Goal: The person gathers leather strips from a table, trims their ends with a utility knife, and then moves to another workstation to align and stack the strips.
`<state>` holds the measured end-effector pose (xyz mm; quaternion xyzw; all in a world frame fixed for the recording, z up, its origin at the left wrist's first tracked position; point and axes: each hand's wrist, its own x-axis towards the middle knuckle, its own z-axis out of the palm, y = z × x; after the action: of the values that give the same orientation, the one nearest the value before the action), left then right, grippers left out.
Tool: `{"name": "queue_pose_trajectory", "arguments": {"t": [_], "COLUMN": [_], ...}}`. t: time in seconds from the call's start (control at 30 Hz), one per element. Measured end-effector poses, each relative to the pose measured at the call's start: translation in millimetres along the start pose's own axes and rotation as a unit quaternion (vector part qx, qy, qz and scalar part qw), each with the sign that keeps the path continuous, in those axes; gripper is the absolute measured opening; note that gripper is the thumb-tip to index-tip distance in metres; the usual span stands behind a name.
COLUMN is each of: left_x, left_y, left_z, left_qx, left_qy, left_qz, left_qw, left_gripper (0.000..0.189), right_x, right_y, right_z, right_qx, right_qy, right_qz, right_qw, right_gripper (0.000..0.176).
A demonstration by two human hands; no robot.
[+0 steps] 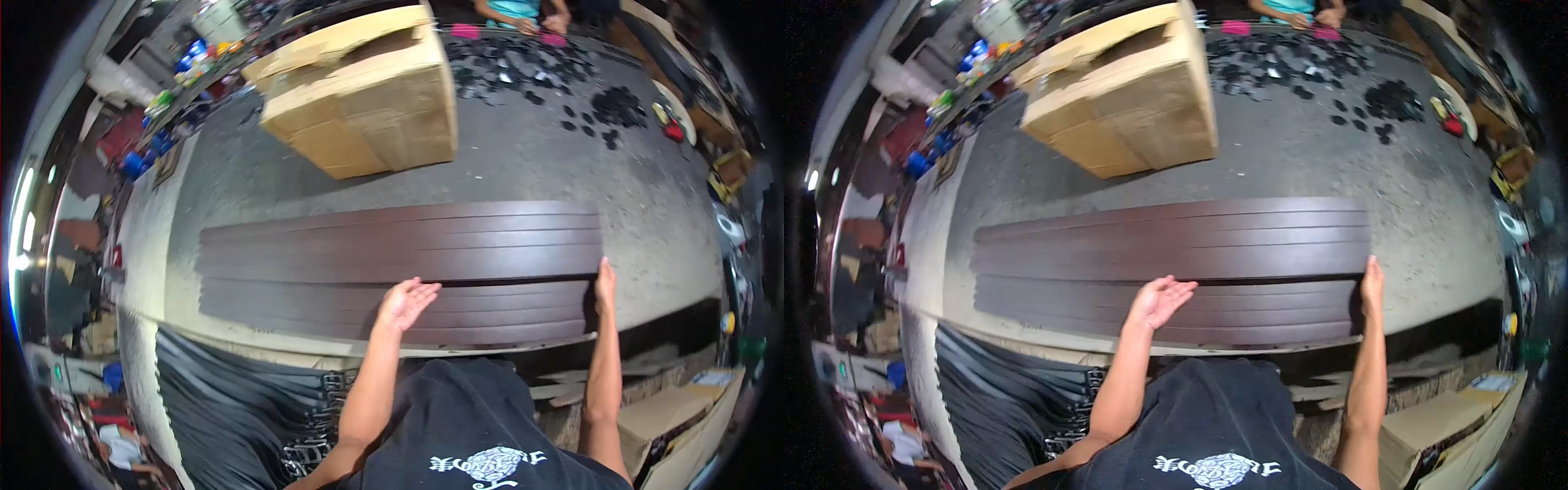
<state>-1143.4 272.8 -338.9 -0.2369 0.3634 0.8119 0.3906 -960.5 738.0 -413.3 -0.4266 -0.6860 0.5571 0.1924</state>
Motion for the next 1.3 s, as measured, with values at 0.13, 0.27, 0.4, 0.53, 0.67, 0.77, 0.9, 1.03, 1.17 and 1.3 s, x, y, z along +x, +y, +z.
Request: {"name": "queue_pose_trajectory", "arguments": {"t": [0.13, 0.27, 0.4, 0.53, 0.67, 0.77, 0.9, 1.03, 1.17, 1.3], "left_x": [-26, -22, -3, -10, -35, -24, -33, -41, -30, -21], "left_y": [28, 96, 152, 155, 194, 228, 221, 224, 218, 220], "left_z": [-27, -107, -160, -163, -133, -148, -157, -161, -156, -155], "left_qx": [0.074, 0.079, 0.127, 0.179, 0.179, 0.175, 0.19, 0.234, 0.245, 0.245], "left_qy": [0.133, 0.412, 0.487, 0.495, 0.606, 0.689, 0.662, 0.636, 0.658, 0.658], "left_qz": [0.128, 0.334, 0.33, 0.295, 0.305, 0.236, 0.276, 0.239, 0.273, 0.253], "left_qw": [0.98, 0.844, 0.798, 0.797, 0.712, 0.663, 0.67, 0.696, 0.657, 0.666], "left_gripper": [0.05, 0.035, 0.044, 0.041, 0.051, 0.061, 0.063, 0.07, 0.071, 0.075], "right_x": [-5, 7, 21, 19, 7, 9, 15, -4, 11, 24], "right_y": [-13, 4, 20, 19, 3, 5, 4, -16, -5, 16], "right_z": [-3, -3, -5, -3, 0, 4, 7, 15, 5, -2], "right_qx": [0.039, 0.007, 0.007, 0.013, -0.015, 0.006, -0.006, -0.046, -0.103, -0.087], "right_qy": [-0.024, 0.03, 0.035, 0.044, 0.05, 0.057, 0.069, 0.084, 0.084, 0.091], "right_qz": [0.004, 0.002, -0.022, -0.024, -0.066, -0.06, -0.088, -0.095, -0.107, -0.111], "right_qw": [0.999, 1.0, 0.999, 0.999, 0.996, 0.997, 0.994, 0.991, 0.985, 0.986], "right_gripper": [0.057, 0.055, 0.058, 0.062, 0.062, 0.062, 0.062, 0.063, 0.06, 0.058]}}
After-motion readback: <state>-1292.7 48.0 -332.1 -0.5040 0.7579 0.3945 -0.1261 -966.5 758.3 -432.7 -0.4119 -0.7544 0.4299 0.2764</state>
